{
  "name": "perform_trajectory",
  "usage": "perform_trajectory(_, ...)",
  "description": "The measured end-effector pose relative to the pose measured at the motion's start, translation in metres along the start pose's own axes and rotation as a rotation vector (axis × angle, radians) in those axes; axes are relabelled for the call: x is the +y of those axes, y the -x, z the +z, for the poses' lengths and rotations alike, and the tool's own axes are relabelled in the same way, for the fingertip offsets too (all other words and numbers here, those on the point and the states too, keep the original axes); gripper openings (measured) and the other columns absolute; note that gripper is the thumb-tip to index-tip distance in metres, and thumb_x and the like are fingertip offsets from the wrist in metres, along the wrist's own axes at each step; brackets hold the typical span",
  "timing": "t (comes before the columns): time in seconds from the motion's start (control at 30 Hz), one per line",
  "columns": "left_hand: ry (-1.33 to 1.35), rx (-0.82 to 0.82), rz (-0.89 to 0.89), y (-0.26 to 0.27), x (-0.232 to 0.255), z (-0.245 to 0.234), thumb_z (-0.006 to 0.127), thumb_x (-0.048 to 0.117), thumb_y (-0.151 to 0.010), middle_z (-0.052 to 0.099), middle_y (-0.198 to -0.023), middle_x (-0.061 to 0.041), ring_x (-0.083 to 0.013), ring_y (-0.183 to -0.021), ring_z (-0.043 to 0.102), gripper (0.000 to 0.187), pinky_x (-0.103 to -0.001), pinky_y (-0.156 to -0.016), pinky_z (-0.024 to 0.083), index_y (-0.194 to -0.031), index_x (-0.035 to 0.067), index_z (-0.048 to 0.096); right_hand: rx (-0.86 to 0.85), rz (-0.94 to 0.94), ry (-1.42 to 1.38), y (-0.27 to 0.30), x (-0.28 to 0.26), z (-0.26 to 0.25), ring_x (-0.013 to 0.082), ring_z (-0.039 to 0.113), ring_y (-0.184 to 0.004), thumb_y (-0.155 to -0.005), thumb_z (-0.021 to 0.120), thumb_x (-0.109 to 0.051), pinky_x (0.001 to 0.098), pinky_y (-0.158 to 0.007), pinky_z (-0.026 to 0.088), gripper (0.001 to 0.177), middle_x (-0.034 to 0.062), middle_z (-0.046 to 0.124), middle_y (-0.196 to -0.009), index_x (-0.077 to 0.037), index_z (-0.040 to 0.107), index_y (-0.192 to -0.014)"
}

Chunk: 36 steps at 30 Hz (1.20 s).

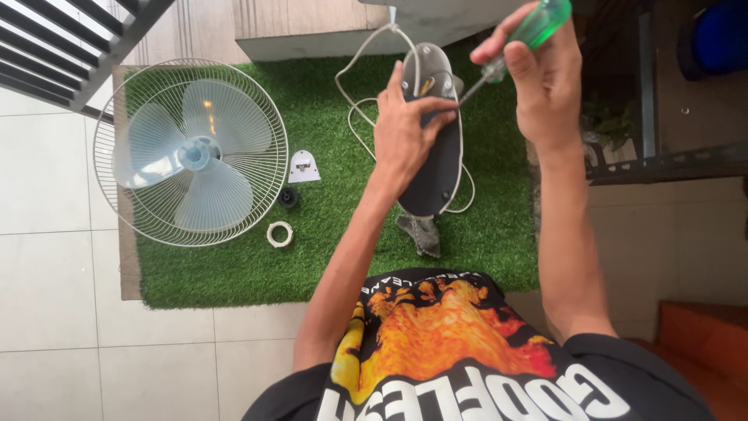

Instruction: The person assembles a standing fan by securing the base with a screwdriver, wiping the base cover with a cloth, and attaching the cover to the base.

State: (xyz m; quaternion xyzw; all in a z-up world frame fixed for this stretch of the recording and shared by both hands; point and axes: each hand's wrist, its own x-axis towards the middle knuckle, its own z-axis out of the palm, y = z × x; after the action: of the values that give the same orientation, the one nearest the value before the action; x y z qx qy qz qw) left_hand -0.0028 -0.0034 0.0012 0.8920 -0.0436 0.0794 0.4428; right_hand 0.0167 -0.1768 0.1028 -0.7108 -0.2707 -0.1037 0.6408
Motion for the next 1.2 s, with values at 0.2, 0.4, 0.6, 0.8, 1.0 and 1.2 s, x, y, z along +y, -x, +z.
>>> perform_trajectory(0.2, -0.047, -0.006, 0.038, 0.015, 0.006, 0.012, 0.086, 0.037, -0.075, 0.034, -0.157, -0.026, -0.0444, -0.136, 0.045, 0.020, -0.051, -0.106, 0.050, -0.094, 0.033, 0.084, 0.209, 0.011, 0.002, 0.018, 0.040, 0.013, 0.0121, 0.063, -0.071, -0.116, 0.060, -0.033, 0.0249, -0.064, 0.052, 0.033, 0.0035, 0.056, -0.097, -0.007, 0.043, -0.125)
perform_trajectory(0.4, -0.012, 0.040, 0.069, 0.017, 0.014, 0.014, 0.086, 0.034, -0.076, 0.036, -0.158, -0.027, -0.0433, -0.135, 0.049, 0.019, -0.047, -0.108, 0.051, -0.096, 0.033, 0.083, 0.239, 0.062, -0.269, 0.018, 0.041, 0.018, 0.0065, 0.056, -0.079, -0.110, 0.052, -0.041, 0.0231, -0.072, 0.050, 0.041, -0.0001, 0.053, -0.093, -0.012, 0.040, -0.137)
perform_trajectory(0.6, 0.002, 0.026, 0.080, -0.006, -0.004, 0.000, 0.084, 0.034, -0.080, 0.033, -0.156, -0.030, -0.0458, -0.133, 0.047, 0.021, -0.048, -0.106, 0.048, -0.101, 0.034, 0.083, 0.051, 0.001, -0.196, 0.004, 0.012, -0.010, 0.0198, 0.069, -0.107, -0.118, 0.060, -0.032, 0.0310, -0.098, 0.058, 0.033, 0.0100, 0.067, -0.113, -0.006, 0.055, -0.136)
perform_trajectory(0.8, -0.004, 0.008, 0.058, -0.006, 0.001, 0.007, 0.083, 0.034, -0.080, 0.036, -0.156, -0.028, -0.0439, -0.133, 0.049, 0.021, -0.048, -0.107, 0.049, -0.101, 0.035, 0.083, -0.091, -0.059, -0.049, -0.007, -0.001, -0.016, 0.0237, 0.072, -0.117, -0.117, 0.067, -0.026, 0.0371, -0.105, 0.062, 0.030, 0.0119, 0.069, -0.120, -0.002, 0.055, -0.131)
perform_trajectory(1.0, -0.014, 0.025, 0.076, -0.003, 0.010, 0.008, 0.082, 0.032, -0.081, 0.035, -0.157, -0.028, -0.0444, -0.134, 0.048, 0.018, -0.048, -0.106, 0.050, -0.099, 0.033, 0.084, 0.062, -0.072, 0.058, -0.002, 0.003, -0.002, 0.0218, 0.075, -0.112, -0.108, 0.071, -0.032, 0.0354, -0.100, 0.065, 0.036, 0.0088, 0.068, -0.110, -0.003, 0.055, -0.120)
perform_trajectory(1.2, -0.034, 0.046, 0.080, -0.005, 0.008, 0.008, 0.081, 0.034, -0.079, 0.037, -0.155, -0.027, -0.0450, -0.132, 0.047, 0.018, -0.047, -0.102, 0.051, -0.097, 0.033, 0.084, 0.202, -0.111, 0.049, 0.001, 0.011, 0.000, 0.0207, 0.073, -0.103, -0.113, 0.074, -0.023, 0.0369, -0.099, 0.067, 0.032, 0.0081, 0.065, -0.112, -0.005, 0.048, -0.121)
